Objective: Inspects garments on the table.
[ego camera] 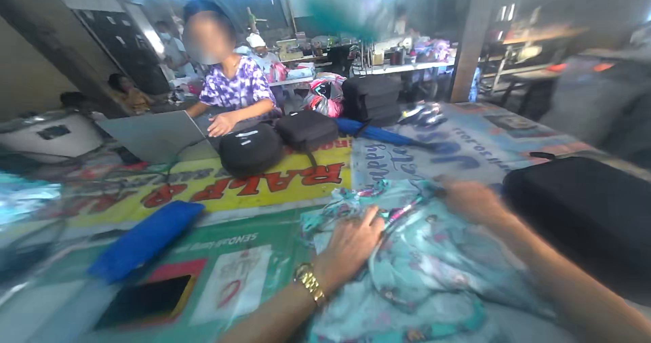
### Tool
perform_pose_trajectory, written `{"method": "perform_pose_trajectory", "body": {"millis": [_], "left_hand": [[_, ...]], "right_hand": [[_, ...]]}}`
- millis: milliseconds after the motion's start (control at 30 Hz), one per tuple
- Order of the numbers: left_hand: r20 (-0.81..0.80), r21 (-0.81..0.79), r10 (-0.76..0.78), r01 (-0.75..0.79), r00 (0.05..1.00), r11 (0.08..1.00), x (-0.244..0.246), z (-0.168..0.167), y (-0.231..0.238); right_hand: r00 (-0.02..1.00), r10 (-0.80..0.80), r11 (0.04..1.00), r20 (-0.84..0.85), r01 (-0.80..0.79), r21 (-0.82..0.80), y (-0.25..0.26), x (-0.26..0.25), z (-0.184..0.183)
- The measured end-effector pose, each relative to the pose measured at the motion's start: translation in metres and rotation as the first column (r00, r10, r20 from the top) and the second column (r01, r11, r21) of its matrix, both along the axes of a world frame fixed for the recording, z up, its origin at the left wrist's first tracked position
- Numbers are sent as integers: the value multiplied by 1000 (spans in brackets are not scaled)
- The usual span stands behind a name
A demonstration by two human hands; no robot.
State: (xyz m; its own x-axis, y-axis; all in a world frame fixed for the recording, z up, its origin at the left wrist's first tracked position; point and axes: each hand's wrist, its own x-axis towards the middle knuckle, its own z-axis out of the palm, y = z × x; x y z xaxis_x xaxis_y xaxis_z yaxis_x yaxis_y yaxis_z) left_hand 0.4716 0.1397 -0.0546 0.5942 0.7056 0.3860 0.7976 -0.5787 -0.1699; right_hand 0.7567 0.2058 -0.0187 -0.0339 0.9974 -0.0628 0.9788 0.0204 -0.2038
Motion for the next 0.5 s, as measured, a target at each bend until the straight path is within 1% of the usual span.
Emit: {"method": "perform_pose_trajectory", "body": {"millis": [33,67,100,133,167,200,233,267,300,333,400,433,467,500], "left_hand": [[-6,124,-45,46,999,991,-1,-1,-4],[22,166,-72,67,997,984,-3,1,-7],[89,134,-74,62,993,989,-6,6,-11],[206,26,-60,56,977,998,-9,16,-18],[373,-142,-28,87,927,986,-14,30,-25],[548,-263,4,168,837,950,-18,46,-31],[700,-308,18,280,714,909,-23,61,-38],[803,-294,13,376,596,879,-28,78,-47],[854,-255,-10,434,521,864,-32,96,-56],[872,-213,-42,456,488,864,-36,114,-64],[867,-143,-97,431,489,891,-44,146,-77],[854,-104,-134,416,503,903,-48,159,-80],[839,-62,-171,402,517,914,-51,171,-81],[818,-25,-201,382,539,924,-53,182,-80]], "right_hand": [[1000,5,998,4,-5,60,-9,0,4],[1000,17,990,-8,-16,143,-20,2,10],[998,51,967,-43,-38,251,-30,5,16],[989,112,927,-93,-70,369,-40,10,23],[971,189,877,-148,-99,470,-50,15,33],[941,281,815,-187,-131,565,-60,21,46],[906,367,758,-211,-160,633,-72,26,61],[865,433,729,-252,-172,662,-85,29,79],[818,489,715,-304,-176,677,-98,32,97],[776,524,712,-351,-173,680,-110,35,115],[705,553,719,-444,-134,682,-124,43,140],[667,569,711,-481,-105,696,-117,65,135],[609,639,668,-470,-137,731,-96,111,112],[524,745,586,-413,-216,781,-66,177,71]]}}
